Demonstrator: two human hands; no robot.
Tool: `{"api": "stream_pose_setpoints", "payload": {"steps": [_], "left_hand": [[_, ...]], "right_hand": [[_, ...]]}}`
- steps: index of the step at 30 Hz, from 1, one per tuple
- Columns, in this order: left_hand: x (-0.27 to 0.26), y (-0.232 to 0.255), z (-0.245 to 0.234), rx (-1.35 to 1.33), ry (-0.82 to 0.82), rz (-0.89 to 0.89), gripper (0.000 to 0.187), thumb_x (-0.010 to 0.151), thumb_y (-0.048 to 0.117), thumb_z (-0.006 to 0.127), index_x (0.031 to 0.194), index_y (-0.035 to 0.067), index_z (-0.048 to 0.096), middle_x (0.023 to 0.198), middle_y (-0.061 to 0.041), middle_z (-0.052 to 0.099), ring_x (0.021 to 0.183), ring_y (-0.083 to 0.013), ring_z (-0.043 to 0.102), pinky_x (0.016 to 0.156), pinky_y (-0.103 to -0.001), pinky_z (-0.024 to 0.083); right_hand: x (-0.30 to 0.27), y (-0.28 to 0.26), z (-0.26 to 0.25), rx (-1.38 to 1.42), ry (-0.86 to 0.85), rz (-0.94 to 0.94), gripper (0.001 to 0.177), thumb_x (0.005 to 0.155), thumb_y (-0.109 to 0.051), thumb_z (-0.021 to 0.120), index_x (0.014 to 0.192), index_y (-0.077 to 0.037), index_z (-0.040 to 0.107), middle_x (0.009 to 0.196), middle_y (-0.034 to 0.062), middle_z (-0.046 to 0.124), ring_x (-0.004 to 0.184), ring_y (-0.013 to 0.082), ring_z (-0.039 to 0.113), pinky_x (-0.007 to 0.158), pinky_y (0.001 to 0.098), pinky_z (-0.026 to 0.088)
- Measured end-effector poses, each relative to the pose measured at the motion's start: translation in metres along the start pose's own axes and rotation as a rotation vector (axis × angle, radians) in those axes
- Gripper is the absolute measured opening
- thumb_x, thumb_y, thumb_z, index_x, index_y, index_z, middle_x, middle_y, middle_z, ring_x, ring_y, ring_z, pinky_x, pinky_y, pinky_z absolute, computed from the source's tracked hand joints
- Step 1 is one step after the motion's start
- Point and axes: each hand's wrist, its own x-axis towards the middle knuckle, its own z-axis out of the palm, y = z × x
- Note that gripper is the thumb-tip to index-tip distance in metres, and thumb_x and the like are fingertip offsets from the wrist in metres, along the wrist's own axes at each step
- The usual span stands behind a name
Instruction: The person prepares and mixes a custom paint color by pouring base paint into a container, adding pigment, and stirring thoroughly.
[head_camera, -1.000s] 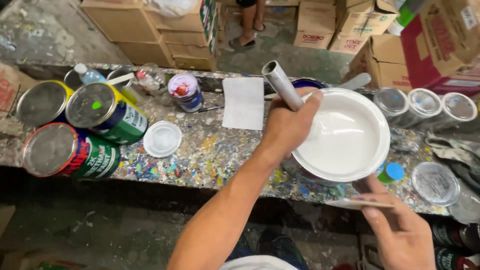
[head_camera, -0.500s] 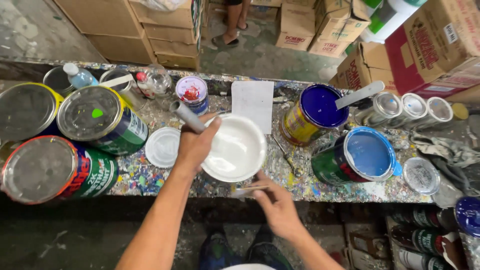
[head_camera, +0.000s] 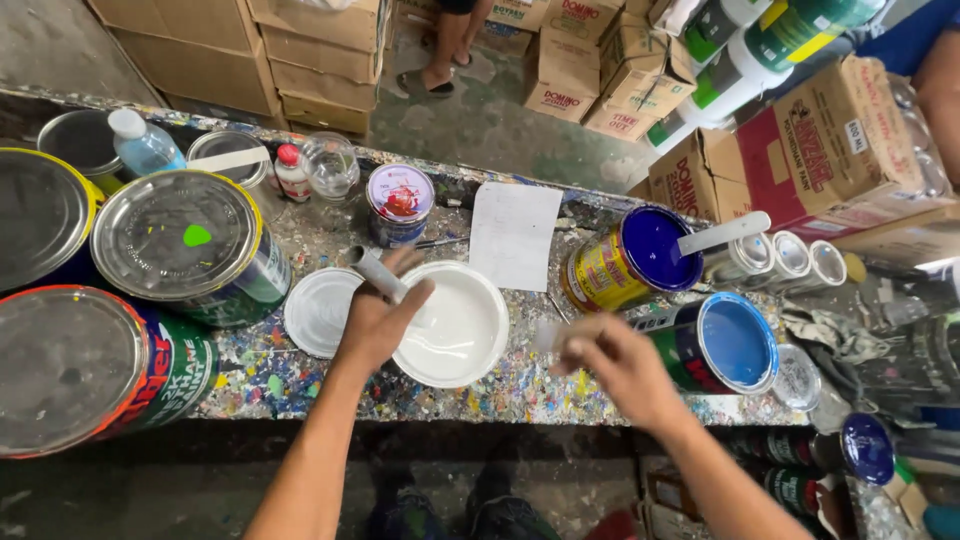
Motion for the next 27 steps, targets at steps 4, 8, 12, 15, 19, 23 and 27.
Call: {"api": "stream_pose_setpoints", "payload": {"steps": [4, 8, 12, 15, 19, 23, 27], "left_hand": [[-0.038, 0.001, -0.021, 0.129, -0.058, 0.110, 0.125, 0.082, 0.014, 0.092, 0.175, -0.001, 0.011, 0.177, -0.038, 0.022, 0.164, -0.0545, 0.016, 0.135, -0.066, 0.018], [-0.079, -0.047, -0.011, 0.252, -0.097, -0.097, 0.170, 0.052, 0.038, 0.116, 0.176, 0.004, 0.006, 0.178, -0.035, 0.019, 0.166, -0.0508, 0.018, 0.139, -0.062, 0.015], [-0.084, -0.055, 0.012, 0.330, -0.036, -0.024, 0.173, 0.054, 0.044, 0.115, 0.176, 0.003, -0.001, 0.178, -0.037, 0.012, 0.165, -0.0550, 0.015, 0.136, -0.065, 0.018], [-0.072, -0.101, 0.023, 0.353, 0.092, 0.156, 0.174, 0.049, 0.052, 0.114, 0.174, 0.002, 0.003, 0.175, -0.037, 0.020, 0.162, -0.0560, 0.023, 0.133, -0.065, 0.023], [-0.057, -0.120, 0.032, 0.383, 0.262, 0.430, 0.162, 0.050, 0.050, 0.112, 0.171, 0.002, 0.015, 0.167, -0.037, 0.039, 0.153, -0.0573, 0.041, 0.128, -0.067, 0.034], [-0.054, -0.127, 0.039, 0.377, 0.346, 0.519, 0.158, 0.051, 0.059, 0.108, 0.172, 0.003, 0.023, 0.169, -0.030, 0.042, 0.155, -0.0494, 0.043, 0.130, -0.057, 0.034], [-0.056, -0.125, 0.051, 0.340, 0.437, 0.560, 0.153, 0.050, 0.052, 0.109, 0.171, 0.003, 0.029, 0.163, -0.027, 0.046, 0.151, -0.0486, 0.047, 0.128, -0.061, 0.035]], "right_hand": [[0.068, -0.046, -0.013, -0.141, 0.205, -0.211, 0.017, 0.098, -0.017, 0.086, 0.109, -0.006, 0.078, 0.076, 0.0066, 0.071, 0.064, 0.0159, 0.065, 0.065, 0.0355, 0.054], [0.131, -0.040, 0.006, -0.246, 0.082, -0.481, 0.015, 0.096, -0.014, 0.086, 0.111, -0.017, 0.088, 0.096, 0.0088, 0.079, 0.090, 0.0237, 0.074, 0.085, 0.0373, 0.056], [0.164, -0.050, 0.034, -0.272, -0.072, -0.722, 0.009, 0.096, -0.011, 0.087, 0.104, -0.012, 0.084, 0.103, 0.0085, 0.081, 0.099, 0.0313, 0.077, 0.096, 0.0446, 0.058], [0.180, -0.045, 0.044, -0.423, -0.122, -0.770, 0.010, 0.097, -0.013, 0.084, 0.107, -0.015, 0.083, 0.105, 0.0052, 0.079, 0.101, 0.0321, 0.073, 0.094, 0.0462, 0.055], [0.182, -0.027, 0.036, -0.591, -0.062, -0.826, 0.010, 0.104, -0.017, 0.075, 0.111, -0.015, 0.083, 0.095, 0.0049, 0.072, 0.093, 0.0298, 0.068, 0.088, 0.0432, 0.052], [0.140, 0.013, 0.014, -0.613, 0.041, -0.800, 0.008, 0.104, -0.013, 0.075, 0.108, -0.010, 0.081, 0.087, 0.0101, 0.067, 0.084, 0.0352, 0.068, 0.080, 0.0448, 0.056], [0.063, 0.015, 0.032, -0.406, 0.094, -0.384, 0.009, 0.104, -0.011, 0.073, 0.098, -0.008, 0.079, 0.075, 0.0045, 0.067, 0.063, 0.0204, 0.062, 0.065, 0.0344, 0.055]]}}
